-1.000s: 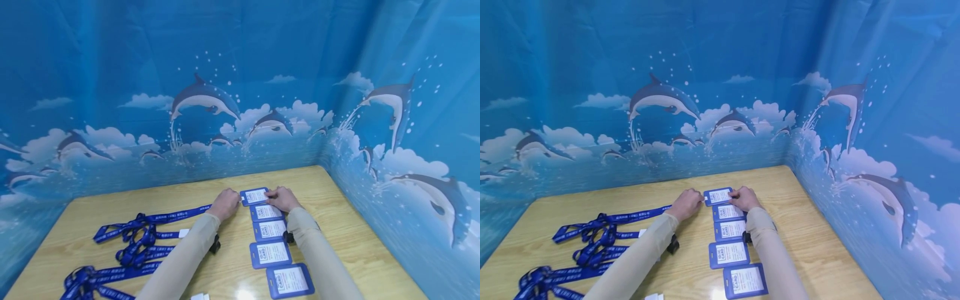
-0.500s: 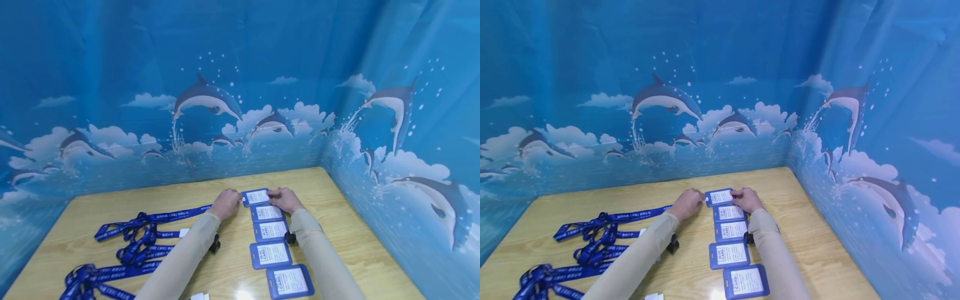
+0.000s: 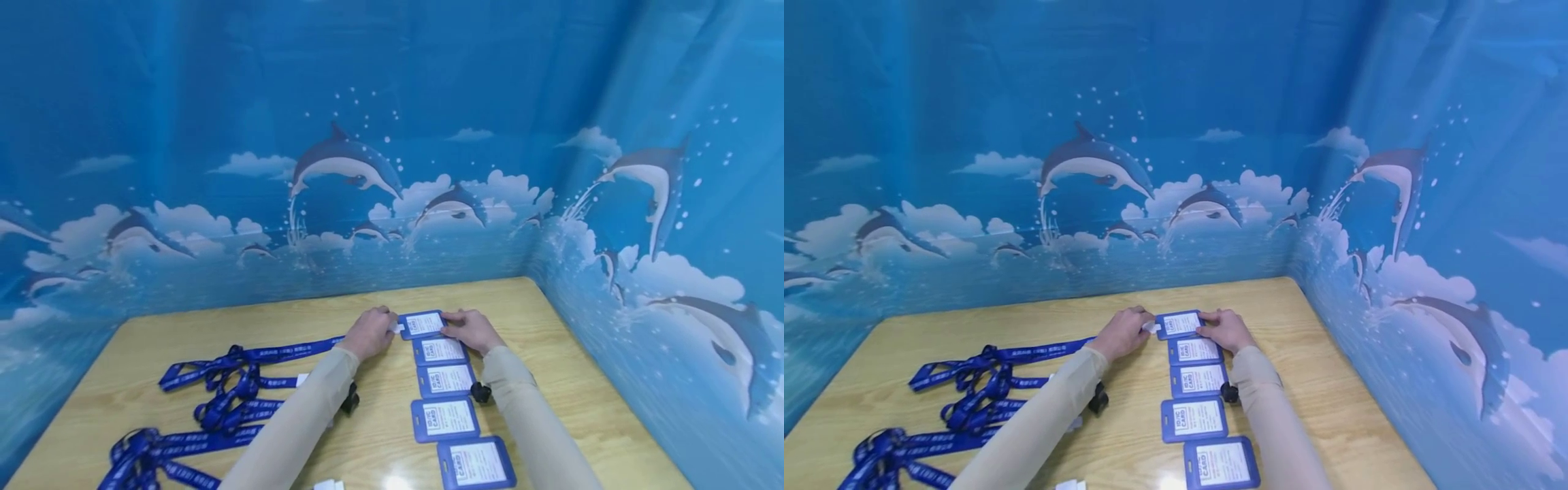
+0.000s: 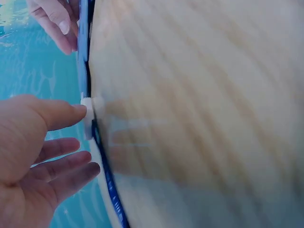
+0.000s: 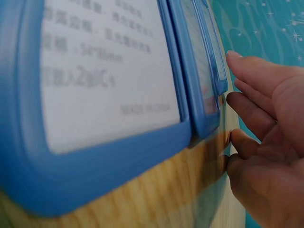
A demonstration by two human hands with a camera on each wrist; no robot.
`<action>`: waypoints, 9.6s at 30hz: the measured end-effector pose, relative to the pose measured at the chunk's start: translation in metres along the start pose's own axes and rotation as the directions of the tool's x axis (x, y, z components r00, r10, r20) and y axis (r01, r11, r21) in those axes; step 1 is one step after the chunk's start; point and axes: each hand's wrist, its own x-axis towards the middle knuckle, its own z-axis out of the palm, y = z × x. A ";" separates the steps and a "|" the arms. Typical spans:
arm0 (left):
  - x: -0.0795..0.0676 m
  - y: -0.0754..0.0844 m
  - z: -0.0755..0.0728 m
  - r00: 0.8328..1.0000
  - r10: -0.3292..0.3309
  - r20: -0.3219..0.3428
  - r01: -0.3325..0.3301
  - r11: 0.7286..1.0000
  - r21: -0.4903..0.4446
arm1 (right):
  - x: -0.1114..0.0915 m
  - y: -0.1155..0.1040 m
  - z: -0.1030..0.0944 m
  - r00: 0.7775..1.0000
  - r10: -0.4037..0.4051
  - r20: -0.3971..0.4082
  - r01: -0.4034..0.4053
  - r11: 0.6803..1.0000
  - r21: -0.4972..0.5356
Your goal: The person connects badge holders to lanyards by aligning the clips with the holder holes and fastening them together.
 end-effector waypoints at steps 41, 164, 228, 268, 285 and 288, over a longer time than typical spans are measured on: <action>-0.045 0.019 -0.077 0.995 -0.070 -0.073 0.074 0.996 0.056 | -0.040 0.009 -0.010 0.988 -0.143 0.052 0.142 0.990 0.020; -0.149 -0.039 -0.103 0.964 -0.264 -0.032 0.258 0.957 -0.131 | -0.058 0.029 -0.015 0.969 -0.242 0.054 0.248 0.942 -0.225; -0.126 -0.028 -0.091 0.982 -0.191 -0.009 0.190 0.980 -0.058 | -0.055 0.032 -0.007 0.978 -0.210 0.012 0.207 0.955 -0.210; -0.117 -0.019 -0.082 0.986 -0.166 0.019 0.167 0.985 -0.049 | -0.054 0.029 -0.008 0.977 -0.213 0.027 0.214 0.955 -0.207; -0.115 -0.013 -0.078 0.987 -0.161 0.021 0.162 0.986 -0.049 | -0.055 0.027 -0.008 0.974 -0.225 0.023 0.225 0.954 -0.199; -0.114 -0.013 -0.077 0.986 -0.163 0.031 0.164 0.985 -0.048 | -0.055 0.028 -0.008 0.972 -0.232 0.024 0.232 0.951 -0.204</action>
